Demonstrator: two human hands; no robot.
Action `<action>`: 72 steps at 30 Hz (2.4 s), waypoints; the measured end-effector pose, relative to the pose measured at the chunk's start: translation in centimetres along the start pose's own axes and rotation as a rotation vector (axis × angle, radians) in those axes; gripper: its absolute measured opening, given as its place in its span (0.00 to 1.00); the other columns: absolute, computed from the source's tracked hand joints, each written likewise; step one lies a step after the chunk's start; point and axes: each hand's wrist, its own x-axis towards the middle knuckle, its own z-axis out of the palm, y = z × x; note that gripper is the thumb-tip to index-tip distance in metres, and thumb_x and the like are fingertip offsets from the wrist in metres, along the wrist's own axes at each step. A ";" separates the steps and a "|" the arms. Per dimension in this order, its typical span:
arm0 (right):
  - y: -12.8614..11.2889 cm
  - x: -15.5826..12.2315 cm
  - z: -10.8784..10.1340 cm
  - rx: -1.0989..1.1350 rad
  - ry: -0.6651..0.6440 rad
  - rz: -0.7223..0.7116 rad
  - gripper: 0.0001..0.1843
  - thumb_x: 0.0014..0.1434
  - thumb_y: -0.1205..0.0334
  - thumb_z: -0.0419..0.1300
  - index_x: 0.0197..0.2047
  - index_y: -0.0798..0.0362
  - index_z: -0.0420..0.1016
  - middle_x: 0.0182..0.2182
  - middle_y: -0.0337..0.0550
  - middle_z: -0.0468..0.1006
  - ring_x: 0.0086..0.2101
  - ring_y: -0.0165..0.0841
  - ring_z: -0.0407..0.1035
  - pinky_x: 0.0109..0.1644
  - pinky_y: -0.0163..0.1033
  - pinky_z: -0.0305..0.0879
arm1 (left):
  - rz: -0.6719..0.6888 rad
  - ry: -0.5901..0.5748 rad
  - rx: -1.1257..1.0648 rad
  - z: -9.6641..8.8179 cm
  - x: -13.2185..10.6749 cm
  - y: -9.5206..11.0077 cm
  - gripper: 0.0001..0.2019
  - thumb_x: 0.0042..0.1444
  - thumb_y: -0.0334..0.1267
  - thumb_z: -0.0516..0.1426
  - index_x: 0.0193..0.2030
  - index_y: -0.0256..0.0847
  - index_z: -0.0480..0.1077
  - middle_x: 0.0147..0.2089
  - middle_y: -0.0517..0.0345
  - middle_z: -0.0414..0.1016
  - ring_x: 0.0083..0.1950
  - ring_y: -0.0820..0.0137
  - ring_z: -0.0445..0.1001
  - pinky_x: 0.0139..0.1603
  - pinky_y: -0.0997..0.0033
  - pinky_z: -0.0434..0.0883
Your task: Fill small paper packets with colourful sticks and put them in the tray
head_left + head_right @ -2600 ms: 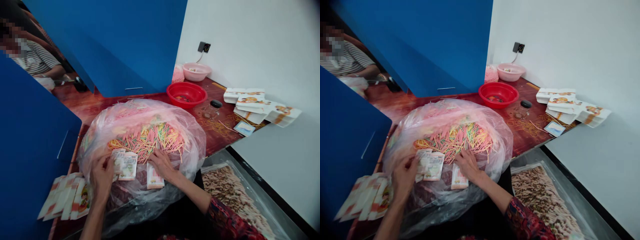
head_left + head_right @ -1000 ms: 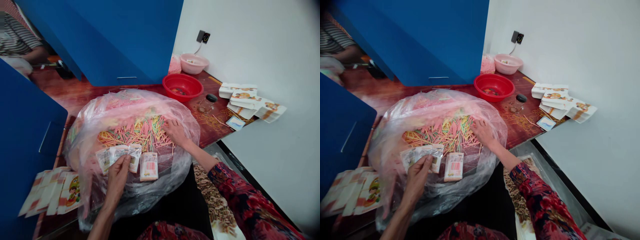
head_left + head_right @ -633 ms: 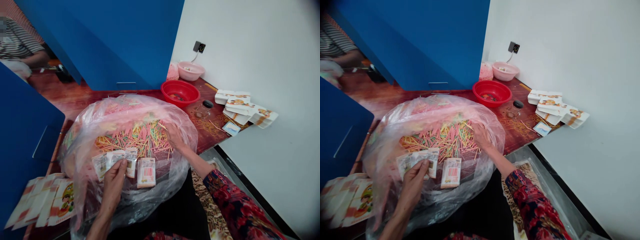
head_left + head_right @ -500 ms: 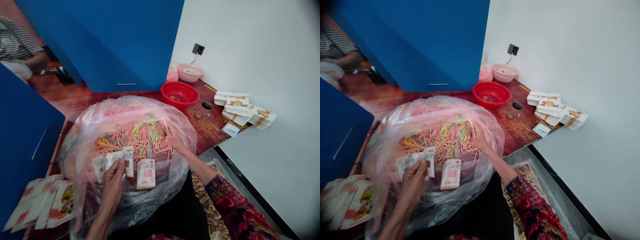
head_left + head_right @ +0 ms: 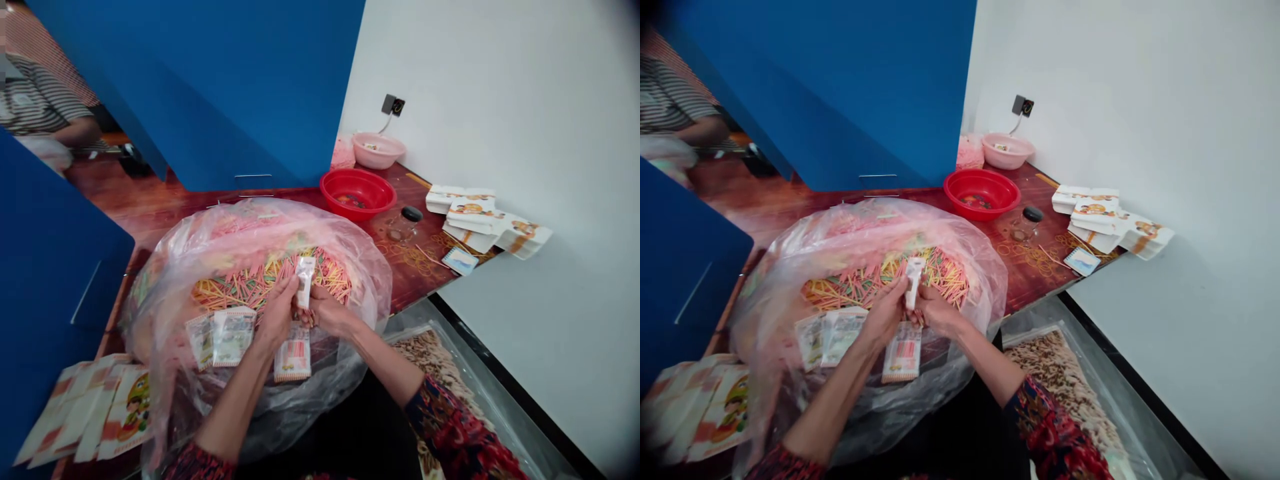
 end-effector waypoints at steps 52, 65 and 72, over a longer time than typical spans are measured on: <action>-3.4 0.4 3.5 0.195 0.256 -0.413 0.13 0.64 0.52 0.61 0.35 0.49 0.62 0.25 0.32 0.67 0.27 0.29 0.68 0.34 0.34 0.66 | 0.094 0.168 0.457 -5.8 -7.5 -1.7 0.20 0.48 0.57 0.68 0.36 0.41 0.83 0.32 0.58 0.80 0.37 0.65 0.75 0.40 0.70 0.72; -2.3 -1.7 6.1 -0.195 0.255 -0.480 0.10 0.70 0.54 0.54 0.51 0.46 0.66 0.31 0.35 0.75 0.33 0.33 0.70 0.45 0.39 0.66 | 0.115 0.181 0.293 -5.0 -7.9 -1.3 0.19 0.49 0.55 0.68 0.42 0.44 0.83 0.38 0.56 0.83 0.39 0.64 0.78 0.45 0.66 0.76; -1.9 -2.1 5.9 -0.390 0.122 -0.504 0.15 0.71 0.52 0.53 0.41 0.48 0.78 0.47 0.45 0.78 0.54 0.39 0.70 0.62 0.46 0.61 | 0.131 0.187 0.121 -5.5 -7.4 -1.8 0.19 0.52 0.50 0.69 0.49 0.45 0.81 0.44 0.56 0.84 0.41 0.68 0.79 0.44 0.71 0.75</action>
